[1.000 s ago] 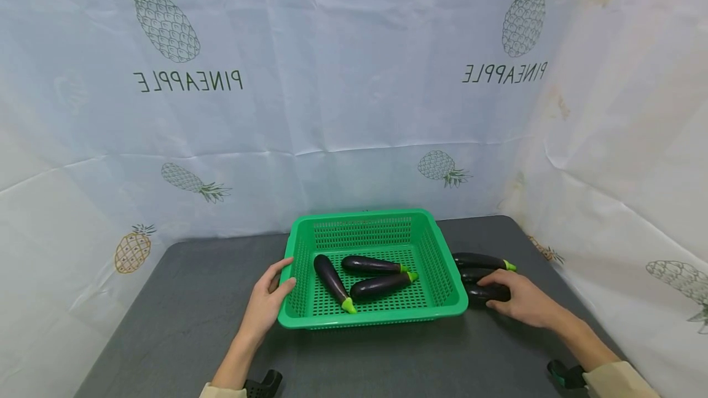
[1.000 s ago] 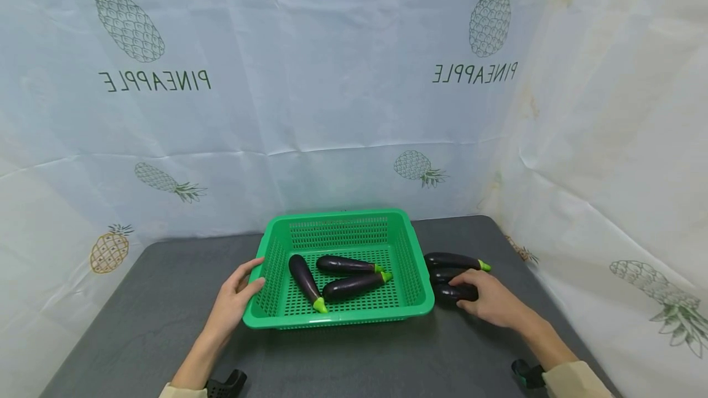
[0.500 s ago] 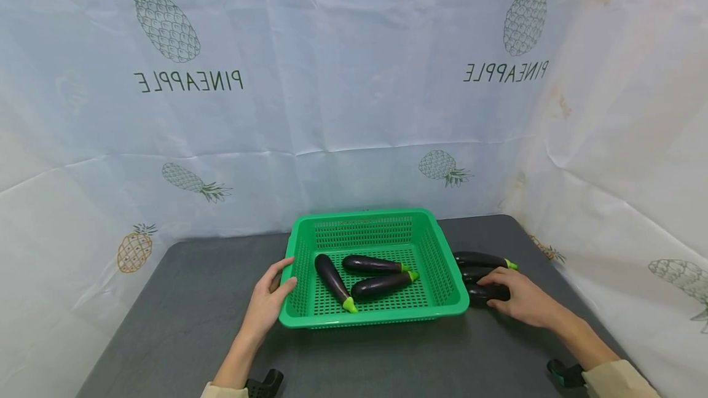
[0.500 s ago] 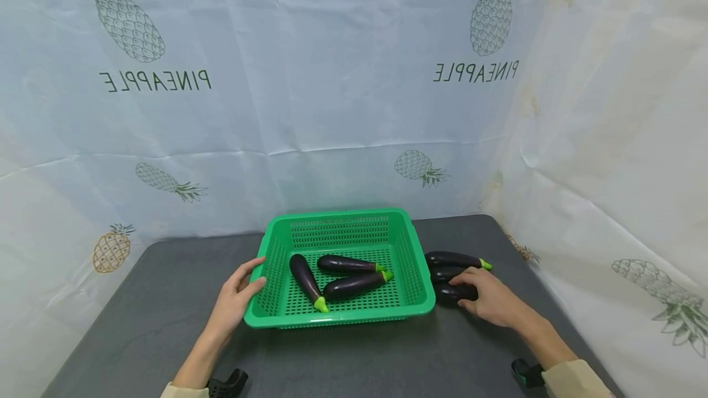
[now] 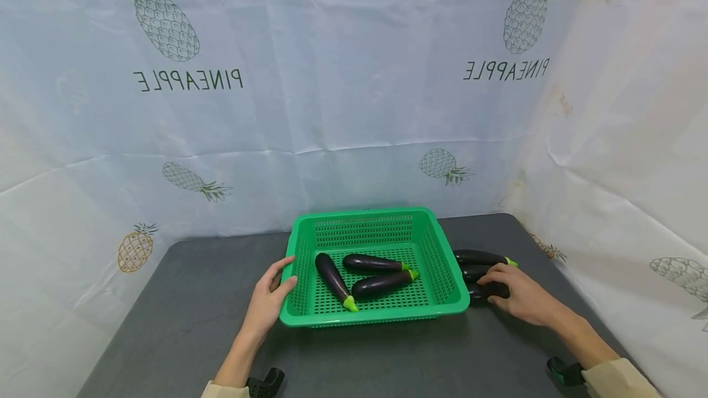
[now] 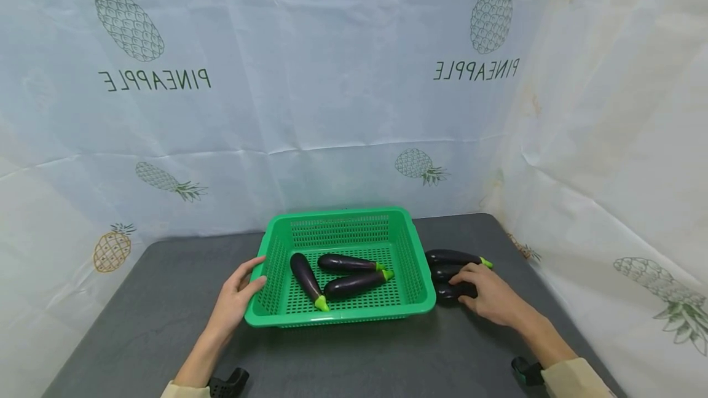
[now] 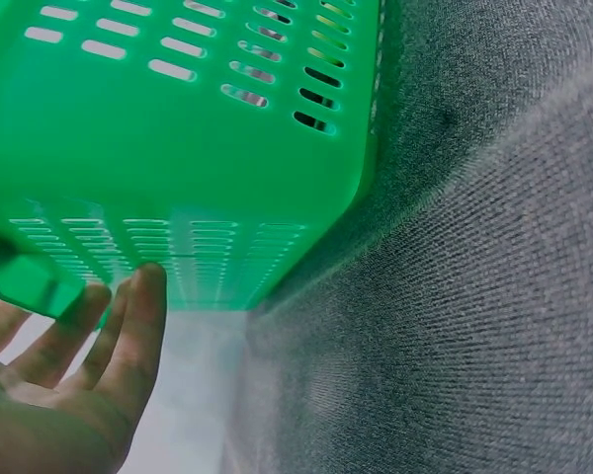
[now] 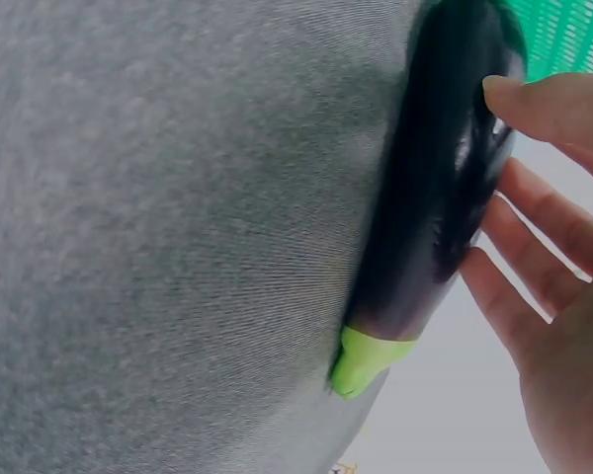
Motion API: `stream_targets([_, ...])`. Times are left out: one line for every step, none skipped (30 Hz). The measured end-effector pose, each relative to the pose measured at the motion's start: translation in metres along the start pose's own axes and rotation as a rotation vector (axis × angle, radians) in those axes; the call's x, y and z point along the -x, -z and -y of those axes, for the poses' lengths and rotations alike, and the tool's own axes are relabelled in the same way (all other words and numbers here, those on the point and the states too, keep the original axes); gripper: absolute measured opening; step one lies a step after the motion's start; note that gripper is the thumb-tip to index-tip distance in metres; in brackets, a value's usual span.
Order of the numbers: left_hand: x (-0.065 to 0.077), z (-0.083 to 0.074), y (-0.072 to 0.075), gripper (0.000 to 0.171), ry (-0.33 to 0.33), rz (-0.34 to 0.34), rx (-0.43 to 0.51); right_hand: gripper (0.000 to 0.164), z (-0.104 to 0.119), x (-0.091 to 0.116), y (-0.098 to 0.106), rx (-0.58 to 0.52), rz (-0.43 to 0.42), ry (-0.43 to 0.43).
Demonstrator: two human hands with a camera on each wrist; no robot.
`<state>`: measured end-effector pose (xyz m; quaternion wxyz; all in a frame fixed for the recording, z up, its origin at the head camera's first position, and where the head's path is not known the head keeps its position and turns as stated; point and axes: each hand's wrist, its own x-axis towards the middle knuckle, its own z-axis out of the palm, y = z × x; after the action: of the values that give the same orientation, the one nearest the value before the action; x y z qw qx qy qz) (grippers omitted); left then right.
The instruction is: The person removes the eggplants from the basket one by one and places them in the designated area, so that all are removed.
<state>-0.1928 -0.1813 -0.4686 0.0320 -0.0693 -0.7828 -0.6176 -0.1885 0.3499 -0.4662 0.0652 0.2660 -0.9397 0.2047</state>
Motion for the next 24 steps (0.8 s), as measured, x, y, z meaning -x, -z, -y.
stream_targets([0.0,0.0,0.0,0.049,0.0,0.0,0.006,0.031,0.001,-0.001,0.001,-0.007,0.0,-0.006])
stream_targets([0.0,0.0,0.0,0.049,0.001,0.0,0.013,0.03,0.001,-0.001,0.001,-0.013,-0.001,-0.007])
stream_targets([0.0,0.0,0.0,0.049,-0.003,0.002,0.015,0.029,0.002,-0.002,0.002,-0.021,-0.003,-0.009])
stream_targets([0.0,-0.001,0.0,0.049,0.002,0.001,0.016,0.028,0.003,-0.003,0.003,-0.024,-0.011,-0.007])
stream_targets([0.0,-0.002,0.0,0.049,0.001,0.001,0.018,0.028,0.004,-0.003,0.004,-0.031,-0.024,0.0])
stream_targets([0.0,-0.003,0.0,0.049,0.001,0.002,0.018,0.027,0.005,-0.004,0.005,-0.036,-0.037,0.005])
stream_targets([0.0,-0.003,0.0,0.049,0.002,0.003,0.02,0.027,0.007,-0.005,0.006,-0.044,-0.049,0.012])
stream_targets([0.0,-0.004,0.0,0.048,0.001,0.004,0.02,0.026,0.008,-0.006,0.007,-0.052,-0.062,0.02])
stream_targets([0.0,-0.004,0.0,0.049,-0.001,0.005,0.021,0.026,0.01,-0.006,0.008,-0.061,-0.076,0.023])
stream_targets([0.0,-0.005,0.0,0.048,0.001,0.004,0.025,0.026,0.012,-0.007,0.009,-0.069,-0.086,0.026])
stream_targets([0.0,-0.005,0.0,0.049,-0.001,0.005,0.027,0.026,0.014,-0.008,0.01,-0.077,-0.093,0.029])
stream_targets([0.0,-0.004,0.0,0.048,-0.001,0.007,0.026,0.025,0.016,-0.009,0.011,-0.087,-0.094,0.028])
stream_targets([0.0,-0.004,0.0,0.049,-0.003,0.007,0.025,0.025,0.018,-0.01,0.012,-0.097,-0.097,0.024])
stream_targets([0.0,-0.004,0.0,0.048,-0.001,0.007,0.023,0.025,0.02,-0.011,0.013,-0.106,-0.1,0.02])
stream_targets([0.0,-0.003,0.0,0.048,0.003,0.008,0.021,0.025,0.022,-0.012,0.014,-0.112,-0.105,0.014])
stream_targets([0.0,-0.003,0.0,0.049,-0.004,0.009,0.016,0.024,0.024,-0.013,0.015,-0.115,-0.109,0.011])
stream_targets([0.0,-0.003,0.0,0.049,-0.003,0.009,0.015,0.024,0.026,-0.014,0.017,-0.12,-0.116,0.008])
stream_targets([0.0,-0.003,0.0,0.048,0.001,0.009,0.016,0.023,0.028,-0.015,0.018,-0.123,-0.125,0.006])
stream_targets([0.001,-0.003,0.0,0.049,-0.002,0.01,0.018,0.023,0.029,-0.016,0.019,-0.123,-0.136,0.005])
stream_targets([0.001,-0.003,0.0,0.048,0.001,0.009,0.021,0.023,0.031,-0.017,0.021,-0.121,-0.147,0.006])
stream_targets([0.001,-0.003,0.0,0.048,-0.002,0.01,0.023,0.023,0.033,-0.018,0.023,-0.115,-0.16,0.008])
stream_targets([0.001,-0.003,0.0,0.049,-0.006,0.011,0.025,0.023,0.034,-0.019,0.024,-0.114,-0.171,0.012])
stream_targets([0.0,-0.004,0.0,0.048,0.002,0.01,0.03,0.023,0.036,-0.019,0.026,-0.114,-0.181,0.017])
stream_targets([0.0,-0.004,0.0,0.048,-0.001,0.011,0.031,0.023,0.038,-0.02,0.028,-0.112,-0.19,0.022])
